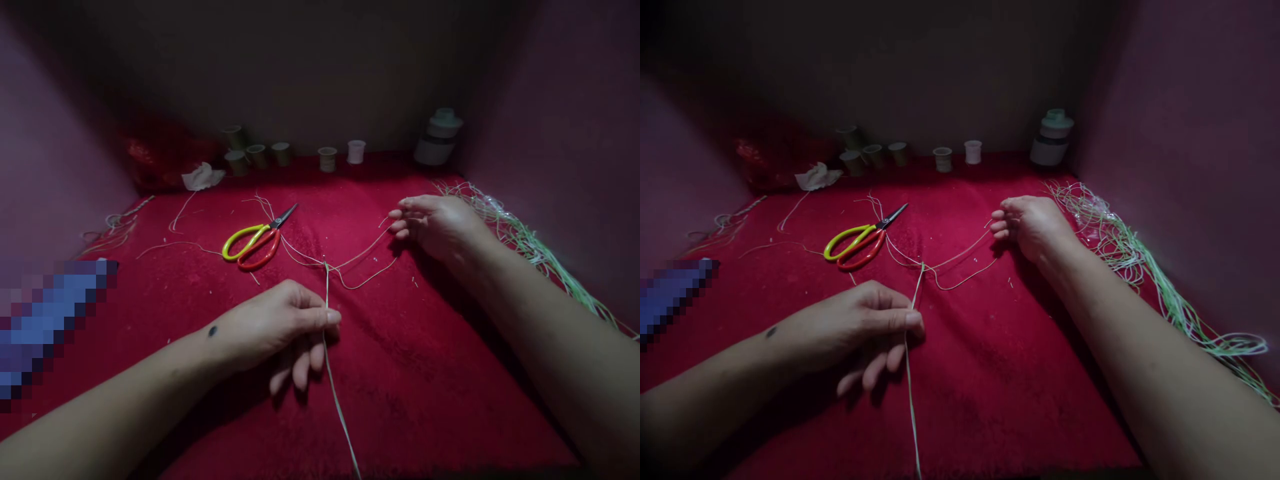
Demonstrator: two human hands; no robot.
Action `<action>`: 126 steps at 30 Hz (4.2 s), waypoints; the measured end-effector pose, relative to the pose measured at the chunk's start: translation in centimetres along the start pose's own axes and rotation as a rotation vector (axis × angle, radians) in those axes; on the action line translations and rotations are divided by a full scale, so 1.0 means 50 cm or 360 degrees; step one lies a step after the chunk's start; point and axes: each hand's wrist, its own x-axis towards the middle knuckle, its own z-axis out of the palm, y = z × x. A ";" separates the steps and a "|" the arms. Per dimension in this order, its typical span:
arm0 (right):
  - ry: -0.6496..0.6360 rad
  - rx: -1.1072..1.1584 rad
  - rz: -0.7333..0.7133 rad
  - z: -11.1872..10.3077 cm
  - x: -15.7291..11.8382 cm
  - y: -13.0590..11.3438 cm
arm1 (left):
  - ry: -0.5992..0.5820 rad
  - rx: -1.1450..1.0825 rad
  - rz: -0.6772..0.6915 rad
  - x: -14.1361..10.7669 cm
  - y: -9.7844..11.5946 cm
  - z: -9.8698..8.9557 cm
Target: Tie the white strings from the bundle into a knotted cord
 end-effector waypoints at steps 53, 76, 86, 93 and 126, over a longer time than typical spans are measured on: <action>-0.1056 -0.0739 0.0173 0.102 -0.118 0.043 | 0.0119 -0.0452 0.0333 0.039 -0.006 0.006; -0.0963 -0.1299 -0.0093 0.113 -0.101 0.032 | 0.0127 -0.0453 0.0357 0.039 -0.011 0.012; -0.0872 -0.1575 -0.0374 0.118 -0.099 0.031 | 0.0123 -0.0462 0.0351 0.038 -0.010 0.012; -0.0975 -0.1500 -0.0367 0.108 -0.090 0.039 | 0.0130 -0.0478 0.0342 0.038 -0.009 0.013; -0.0818 -0.1498 -0.0497 0.105 -0.107 0.041 | 0.0147 -0.0210 0.0245 0.035 -0.009 0.017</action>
